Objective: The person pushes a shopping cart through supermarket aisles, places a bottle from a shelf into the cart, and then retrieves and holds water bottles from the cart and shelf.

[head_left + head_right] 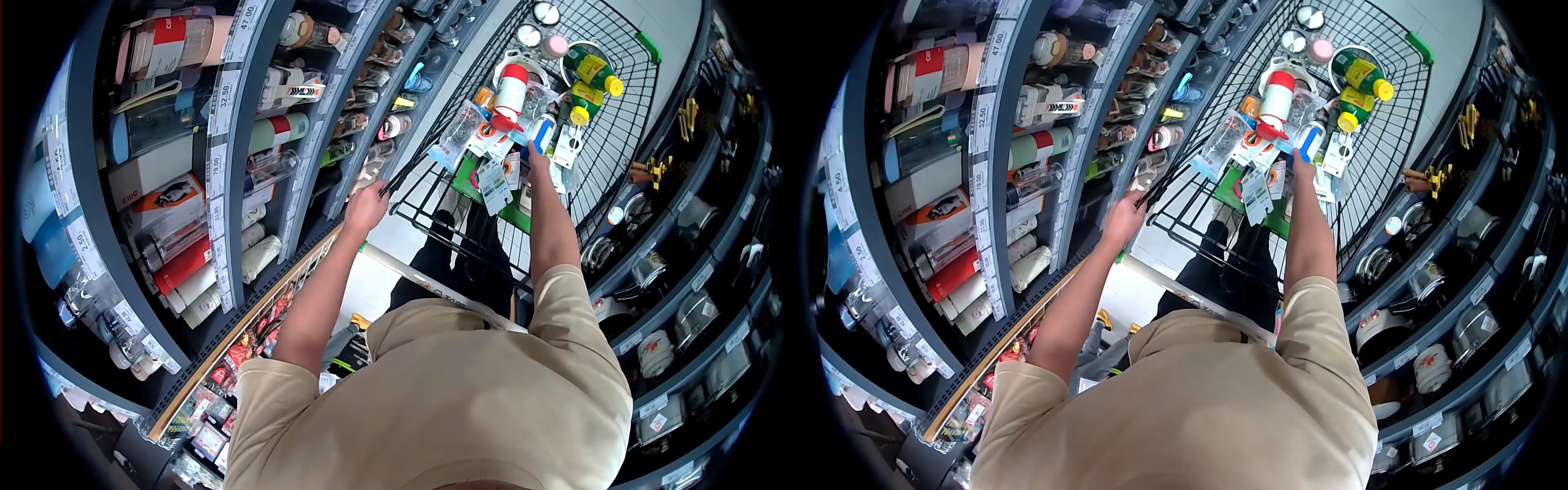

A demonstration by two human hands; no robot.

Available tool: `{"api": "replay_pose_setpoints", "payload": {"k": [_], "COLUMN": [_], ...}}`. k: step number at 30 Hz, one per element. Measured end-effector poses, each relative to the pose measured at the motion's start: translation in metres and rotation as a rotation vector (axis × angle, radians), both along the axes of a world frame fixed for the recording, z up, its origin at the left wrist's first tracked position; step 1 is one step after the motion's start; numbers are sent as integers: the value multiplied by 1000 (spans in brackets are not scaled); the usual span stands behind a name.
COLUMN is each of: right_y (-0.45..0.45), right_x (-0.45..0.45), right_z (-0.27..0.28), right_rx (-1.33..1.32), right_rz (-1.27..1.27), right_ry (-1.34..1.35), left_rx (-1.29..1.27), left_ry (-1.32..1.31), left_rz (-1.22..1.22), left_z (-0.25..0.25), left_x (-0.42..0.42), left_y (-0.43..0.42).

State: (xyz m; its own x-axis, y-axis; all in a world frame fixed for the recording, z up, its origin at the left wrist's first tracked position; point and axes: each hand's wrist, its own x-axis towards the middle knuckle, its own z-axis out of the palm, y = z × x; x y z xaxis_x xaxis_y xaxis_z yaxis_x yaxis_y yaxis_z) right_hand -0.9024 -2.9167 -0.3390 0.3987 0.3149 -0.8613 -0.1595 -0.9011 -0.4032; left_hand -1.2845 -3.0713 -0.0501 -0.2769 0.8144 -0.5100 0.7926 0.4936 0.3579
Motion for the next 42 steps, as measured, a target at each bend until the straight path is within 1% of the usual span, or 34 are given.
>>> {"api": "replay_pose_setpoints", "payload": {"k": [1,2,4,5,8,9,10,11,12,13,14,15,16,18,20,21,22,24,25,26,28,29,31,32,34,35,36,37,38,40,41,42], "right_y": [2,1,7,10,14,12,13,11,3,-1,-6,-8,-10,-25,-39,-48,-58,-81,-95,-110,-137,-150,-175,-182,-199,-205,-212,-220,-226,-229,-229,-230], "right_x": [-2,-3,-9,-9,0,14,32,42,48,55,55,59,58,57,54,57,61,54,47,42,22,21,8,13,1,-5,-9,-22,-34,-37,-43,-52], "right_z": [-7,-13,-1,8,4,-24,-54,-59,-35,-29,-1,7,20,44,66,73,74,105,126,141,185,198,234,233,267,282,297,318,341,351,355,368], "right_rx": [9,93,73,49,60,36,10,-10,21,30,55,-1,-37,-3,18,50,79,208,283,387,463,481,633,688,755,802,848,882,904,882,877,867], "right_rz": [-92,-185,-247,-227,-181,-137,-90,-75,-14,-24,-18,-53,-95,-111,-180,-162,-141,-138,-160,-186,-208,-158,-144,-139,-105,-60,-16,6,47,149,175,281], "right_ry": [37,108,113,57,115,172,233,322,393,452,552,555,493,416,362,393,425,417,365,406,188,195,208,244,195,215,228,168,201,185,167,209], "left_rx": [17,33,43,41,65,-10,-22,0,34,-5,-1,1,13,9,39,34,26,56,85,122,145,184,291,385,563,625,684,771,661,761,777,861], "left_ry": [8,16,15,5,-43,-38,-29,-17,-20,-17,-22,-22,-14,-34,-32,-32,-35,-20,13,38,44,48,75,69,-27,-61,-100,-125,-189,-202,-250,-231], "left_rz": [-20,-38,-58,-56,-42,-27,-44,-33,-54,-59,-62,-45,-64,-78,-87,-84,-86,-105,-117,-136,-143,-172,-215,-204,-209,-237,-269,-333,-335,-334,-351,-361], "left_z": [0,0,2,4,-10,-2,-9,-9,-28,-17,-20,-10,-11,-14,-11,-2,-7,-3,-3,-17,-1,-1,-15,-16,-18,-16,-8,-7,20,33,41,52], "left_x": [-1,-2,-4,-3,-9,-8,-11,-9,-14,-12,-13,-10,-12,-14,-14,-13,-14,-15,-13,-14,-12,-11,-11,-9,-8,-7,-7,-8,-7,-1,-1,0], "left_y": [0,0,0,2,-2,2,-1,-3,-9,-6,-7,-5,-5,-5,-5,-3,-3,-3,-3,-4,-7,-10,-13,-16,-23,-27,-33,-37,-45,-61,-69,-80]}}
